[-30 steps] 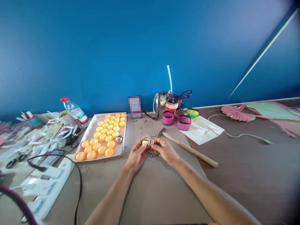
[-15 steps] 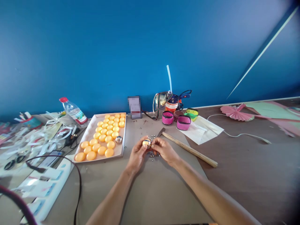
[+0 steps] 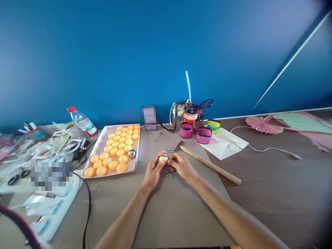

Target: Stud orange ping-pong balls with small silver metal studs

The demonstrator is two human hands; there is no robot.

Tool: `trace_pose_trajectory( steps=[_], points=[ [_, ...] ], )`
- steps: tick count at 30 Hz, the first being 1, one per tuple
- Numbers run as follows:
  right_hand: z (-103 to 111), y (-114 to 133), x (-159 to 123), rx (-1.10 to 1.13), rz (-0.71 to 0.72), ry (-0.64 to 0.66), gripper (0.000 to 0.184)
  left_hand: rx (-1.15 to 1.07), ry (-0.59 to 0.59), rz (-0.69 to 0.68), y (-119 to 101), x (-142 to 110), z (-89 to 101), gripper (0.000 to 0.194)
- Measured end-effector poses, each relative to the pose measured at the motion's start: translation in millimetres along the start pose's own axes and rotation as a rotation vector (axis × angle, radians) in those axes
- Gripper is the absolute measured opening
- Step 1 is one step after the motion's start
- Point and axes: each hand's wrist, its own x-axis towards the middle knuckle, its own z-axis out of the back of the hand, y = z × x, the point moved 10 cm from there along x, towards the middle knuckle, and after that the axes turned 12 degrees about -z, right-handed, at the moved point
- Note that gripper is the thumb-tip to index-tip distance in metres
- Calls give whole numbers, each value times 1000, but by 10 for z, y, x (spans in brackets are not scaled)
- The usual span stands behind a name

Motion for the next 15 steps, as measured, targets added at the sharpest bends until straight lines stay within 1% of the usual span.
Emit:
trace_pose_trajectory(
  steps=[3,4,5,6,8,9,10,12,13,15],
  points=[
    [-38,65,2,74,6,104,24,-203,21,69,19,2,-89,40],
    [-9,105,7,54,30,102,22,-254,18,84,14,5,-103,39],
    [51,152,13,-3,68,66,20,-292,12,94,3,8,-108,38],
    [141,208,15,-99,124,-12,16,-320,5,101,-9,11,-109,38],
    [304,304,0,-392,232,-208,12,-361,-5,115,-32,9,-115,39],
    [348,349,-21,-547,294,-297,14,-377,-6,122,-43,6,-121,39],
    [347,353,-25,-699,325,-342,20,-390,-5,128,-51,3,-129,39],
    [300,288,0,-980,320,-370,31,-409,-2,139,-61,-3,-143,38],
    [275,240,19,-1094,295,-366,35,-417,-3,141,-65,-4,-145,37],
    [238,167,53,-1252,243,-356,38,-431,-3,144,-65,-5,-147,35]
  ],
)
